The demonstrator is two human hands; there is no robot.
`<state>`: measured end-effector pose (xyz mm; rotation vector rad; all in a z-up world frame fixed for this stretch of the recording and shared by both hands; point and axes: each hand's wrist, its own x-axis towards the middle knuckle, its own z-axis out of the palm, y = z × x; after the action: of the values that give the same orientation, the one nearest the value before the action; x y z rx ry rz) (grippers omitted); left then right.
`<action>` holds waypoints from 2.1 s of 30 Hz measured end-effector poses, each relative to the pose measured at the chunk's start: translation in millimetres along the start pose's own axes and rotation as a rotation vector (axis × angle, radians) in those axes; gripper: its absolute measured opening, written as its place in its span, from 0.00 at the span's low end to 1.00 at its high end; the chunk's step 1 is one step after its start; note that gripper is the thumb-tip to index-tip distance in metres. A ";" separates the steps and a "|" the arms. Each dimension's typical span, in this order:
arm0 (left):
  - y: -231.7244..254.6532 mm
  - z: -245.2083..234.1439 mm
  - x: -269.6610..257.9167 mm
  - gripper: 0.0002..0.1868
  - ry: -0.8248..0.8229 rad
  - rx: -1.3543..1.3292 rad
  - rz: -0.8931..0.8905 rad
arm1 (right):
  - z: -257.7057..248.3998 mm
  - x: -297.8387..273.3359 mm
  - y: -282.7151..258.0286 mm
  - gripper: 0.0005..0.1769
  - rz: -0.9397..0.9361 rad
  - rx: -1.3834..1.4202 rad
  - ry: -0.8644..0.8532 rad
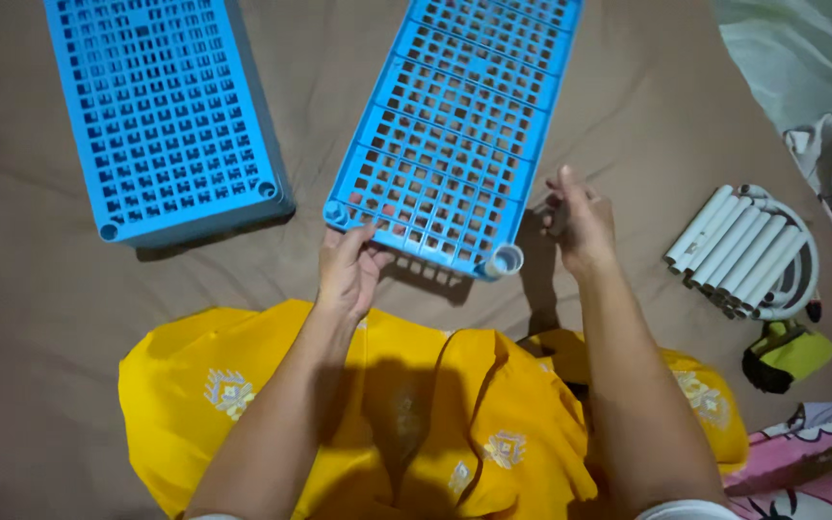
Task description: The person assembles a blue plastic grid rack by inserting white plastic tubes into the corner holes. They insert short and long tubes, adjust the rack, and wipe the surface with a cloth before placing the assembled unit aside.
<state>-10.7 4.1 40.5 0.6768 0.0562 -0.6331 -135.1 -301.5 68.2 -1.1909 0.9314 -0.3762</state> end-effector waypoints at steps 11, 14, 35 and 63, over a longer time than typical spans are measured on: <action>16.6 1.9 3.7 0.26 -0.163 -0.015 -0.079 | -57.3 50.7 -61.8 0.18 -0.040 0.127 -0.191; 11.3 1.8 10.8 0.30 -0.148 -0.188 -0.076 | -54.6 44.7 -55.7 0.12 -0.021 0.212 -0.174; -25.5 50.5 98.8 0.15 0.018 -0.002 -0.001 | 22.8 -73.0 -14.4 0.13 -0.142 0.457 -0.128; -35.5 40.3 23.9 0.31 -0.216 0.379 -0.120 | 22.8 -60.8 56.5 0.09 0.024 0.566 -0.061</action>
<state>-17.4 -54.0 46.1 0.9714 -0.2304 -0.8396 -165.0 -224.5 43.8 -0.6684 0.7182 -0.5383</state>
